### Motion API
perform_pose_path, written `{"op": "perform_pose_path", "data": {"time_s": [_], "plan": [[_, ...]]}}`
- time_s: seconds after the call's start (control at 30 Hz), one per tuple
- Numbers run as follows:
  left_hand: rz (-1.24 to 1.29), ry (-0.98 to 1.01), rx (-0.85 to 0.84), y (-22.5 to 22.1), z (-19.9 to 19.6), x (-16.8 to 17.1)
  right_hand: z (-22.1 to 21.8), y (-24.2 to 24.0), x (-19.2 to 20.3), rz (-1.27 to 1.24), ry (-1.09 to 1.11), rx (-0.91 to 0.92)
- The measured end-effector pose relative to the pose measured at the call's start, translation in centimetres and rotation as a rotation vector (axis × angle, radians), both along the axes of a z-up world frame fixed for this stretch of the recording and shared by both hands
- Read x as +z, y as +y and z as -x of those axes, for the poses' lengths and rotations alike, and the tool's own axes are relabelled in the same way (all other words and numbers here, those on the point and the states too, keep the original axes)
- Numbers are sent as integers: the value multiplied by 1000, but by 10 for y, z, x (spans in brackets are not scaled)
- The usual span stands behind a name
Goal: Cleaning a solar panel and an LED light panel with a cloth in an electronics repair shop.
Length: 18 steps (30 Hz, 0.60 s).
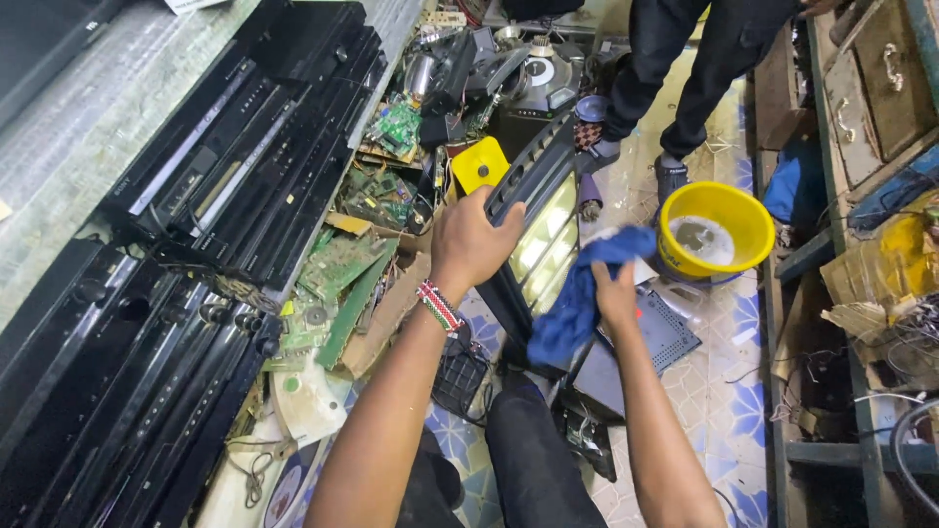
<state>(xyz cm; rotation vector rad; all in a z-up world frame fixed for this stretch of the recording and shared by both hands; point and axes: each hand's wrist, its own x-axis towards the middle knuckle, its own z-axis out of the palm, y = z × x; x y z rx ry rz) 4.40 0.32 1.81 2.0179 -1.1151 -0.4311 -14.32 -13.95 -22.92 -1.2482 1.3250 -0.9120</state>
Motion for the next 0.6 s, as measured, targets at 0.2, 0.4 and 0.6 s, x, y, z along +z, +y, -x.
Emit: {"op": "perform_pose_path", "data": {"time_s": [0.2, 0.4, 0.6], "plan": [[9, 28, -2, -2, 0, 4, -22, -74, -186, -47, 210, 175], [16, -46, 11, -7, 5, -14, -17, -28, -187, 363, 464, 186], [-39, -112, -61, -6, 15, -6, -21, 98, -128, 390, 485, 331]]}}
